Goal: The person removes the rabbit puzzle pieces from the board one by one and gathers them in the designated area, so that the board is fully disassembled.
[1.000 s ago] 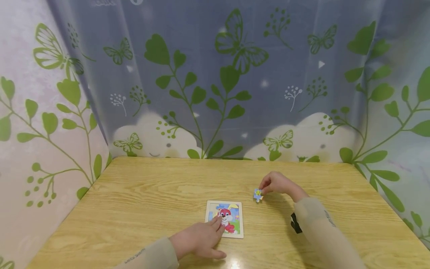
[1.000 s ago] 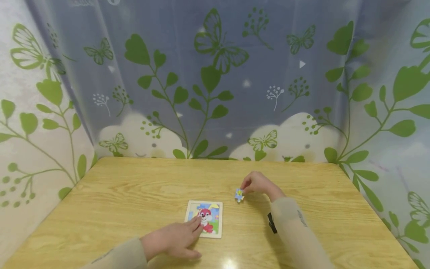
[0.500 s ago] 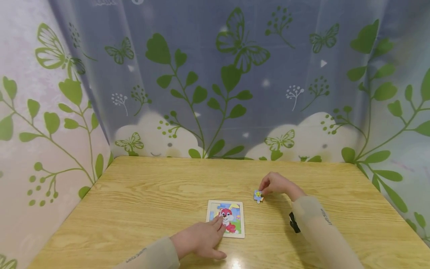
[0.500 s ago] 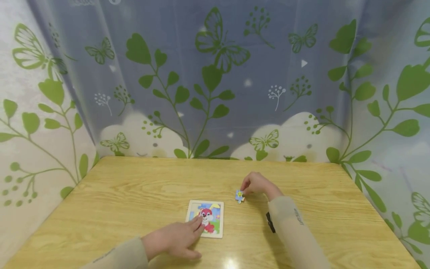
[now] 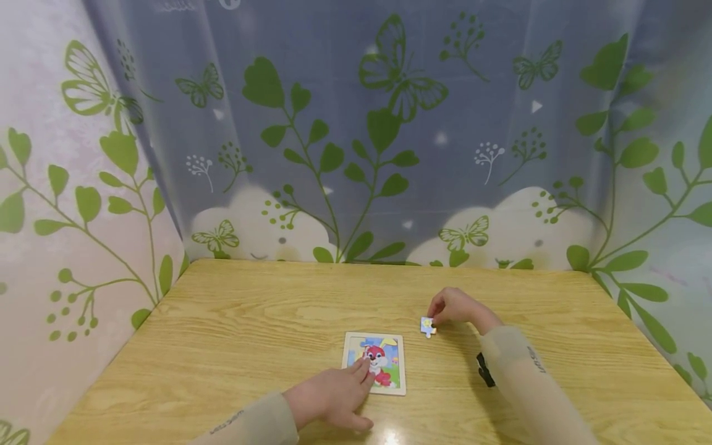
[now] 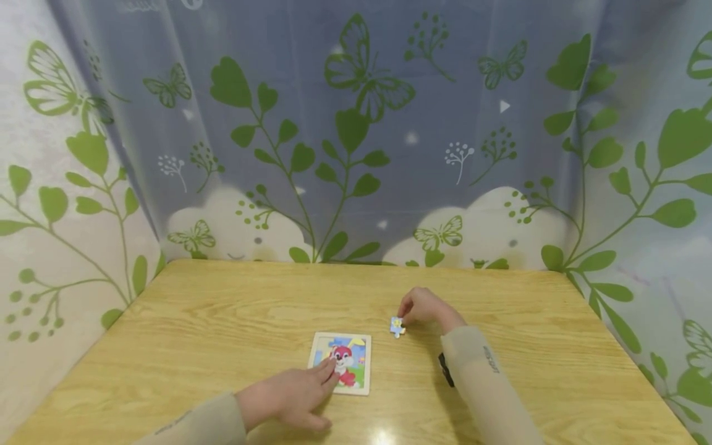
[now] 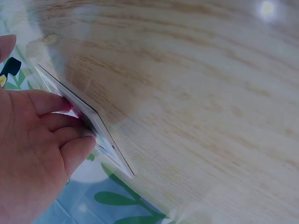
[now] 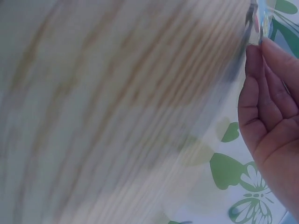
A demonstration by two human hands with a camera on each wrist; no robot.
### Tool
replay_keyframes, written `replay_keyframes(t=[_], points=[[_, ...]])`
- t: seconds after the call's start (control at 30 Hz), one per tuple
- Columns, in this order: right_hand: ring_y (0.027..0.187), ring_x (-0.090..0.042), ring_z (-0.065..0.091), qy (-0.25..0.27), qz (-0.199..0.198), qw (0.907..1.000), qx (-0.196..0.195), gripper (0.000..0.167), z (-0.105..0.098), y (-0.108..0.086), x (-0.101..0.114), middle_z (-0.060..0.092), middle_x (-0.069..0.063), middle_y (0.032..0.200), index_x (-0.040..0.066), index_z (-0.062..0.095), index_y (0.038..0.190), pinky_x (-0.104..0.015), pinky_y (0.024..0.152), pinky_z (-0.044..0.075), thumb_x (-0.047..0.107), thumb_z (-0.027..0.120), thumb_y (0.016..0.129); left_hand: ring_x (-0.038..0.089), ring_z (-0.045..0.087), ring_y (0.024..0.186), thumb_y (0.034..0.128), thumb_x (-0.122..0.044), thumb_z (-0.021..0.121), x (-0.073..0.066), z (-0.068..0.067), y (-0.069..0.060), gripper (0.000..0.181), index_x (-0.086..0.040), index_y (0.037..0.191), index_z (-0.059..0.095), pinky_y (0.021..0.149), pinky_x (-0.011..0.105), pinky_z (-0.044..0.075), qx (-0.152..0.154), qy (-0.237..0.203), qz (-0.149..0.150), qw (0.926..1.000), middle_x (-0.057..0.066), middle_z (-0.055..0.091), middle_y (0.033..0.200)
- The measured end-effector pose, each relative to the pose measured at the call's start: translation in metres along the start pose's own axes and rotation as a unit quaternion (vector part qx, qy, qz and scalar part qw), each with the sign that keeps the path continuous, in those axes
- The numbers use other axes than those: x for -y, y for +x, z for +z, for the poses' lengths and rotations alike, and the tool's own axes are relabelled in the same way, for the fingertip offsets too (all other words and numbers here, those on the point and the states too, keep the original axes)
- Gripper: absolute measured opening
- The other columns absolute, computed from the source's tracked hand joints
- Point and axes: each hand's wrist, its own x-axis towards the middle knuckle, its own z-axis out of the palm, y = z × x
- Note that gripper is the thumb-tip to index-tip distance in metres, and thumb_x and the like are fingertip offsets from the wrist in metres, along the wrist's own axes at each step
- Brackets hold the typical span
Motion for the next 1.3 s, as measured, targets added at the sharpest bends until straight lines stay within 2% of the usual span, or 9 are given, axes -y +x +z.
replay_keyframes(t=[0.43, 0.63, 0.83, 1.13, 1.3], points=[[0.063, -0.008, 0.053, -0.008, 0.014, 0.9999, 0.003, 0.006, 0.0037, 0.0003, 0.0039, 0.063, -0.004, 0.070, -0.001, 0.066, 0.074, -0.024, 0.060, 0.046, -0.006, 0.066, 0.070, 0.023, 0.025, 0.128, 0.0818, -0.058, 0.043, 0.0001, 0.0012, 0.0010, 0.075, -0.003, 0.133, 0.039, 0.099, 0.025, 0.026, 0.007, 0.003, 0.002, 1.0000, 0.015, 0.029, 0.139], [0.063, -0.008, 0.053, -0.009, 0.021, 0.9997, 0.001, 0.007, 0.0043, -0.0001, 0.0047, 0.063, -0.005, 0.069, 0.000, 0.066, 0.074, -0.024, 0.059, 0.046, -0.006, 0.066, 0.070, 0.024, 0.025, 0.128, 0.0820, -0.058, 0.043, -0.0005, 0.0010, -0.0003, 0.075, -0.002, 0.132, 0.039, 0.099, 0.025, 0.026, 0.000, 0.005, 0.004, 1.0000, 0.016, 0.029, 0.139], [0.061, -0.008, 0.052, -0.014, 0.014, 0.9998, -0.003, 0.007, 0.0061, 0.0003, 0.0038, 0.062, -0.006, 0.069, -0.001, 0.066, 0.074, -0.024, 0.058, 0.045, -0.006, 0.066, 0.069, 0.024, 0.025, 0.128, 0.0819, -0.058, 0.043, -0.0007, 0.0009, -0.0005, 0.075, -0.002, 0.132, 0.039, 0.099, 0.025, 0.025, -0.003, 0.008, 0.002, 1.0000, 0.016, 0.030, 0.139], [0.061, -0.008, 0.051, -0.028, 0.014, 0.9994, -0.011, 0.005, 0.0065, -0.0013, 0.0079, 0.061, 0.000, 0.068, 0.000, 0.066, 0.073, -0.024, 0.057, 0.044, -0.004, 0.066, 0.070, 0.023, 0.025, 0.128, 0.0818, -0.059, 0.042, -0.0001, 0.0014, 0.0003, 0.076, -0.003, 0.133, 0.039, 0.100, 0.025, 0.025, -0.001, 0.010, 0.000, 0.9999, 0.015, 0.029, 0.139], [0.062, -0.009, 0.052, -0.027, 0.004, 0.9996, -0.010, 0.006, 0.0066, -0.0013, 0.0077, 0.062, -0.002, 0.070, 0.000, 0.066, 0.073, -0.024, 0.057, 0.045, -0.006, 0.065, 0.070, 0.023, 0.026, 0.128, 0.0816, -0.059, 0.042, 0.0008, 0.0009, 0.0005, 0.076, -0.003, 0.133, 0.039, 0.099, 0.025, 0.026, 0.000, 0.008, -0.001, 1.0000, 0.015, 0.029, 0.139]])
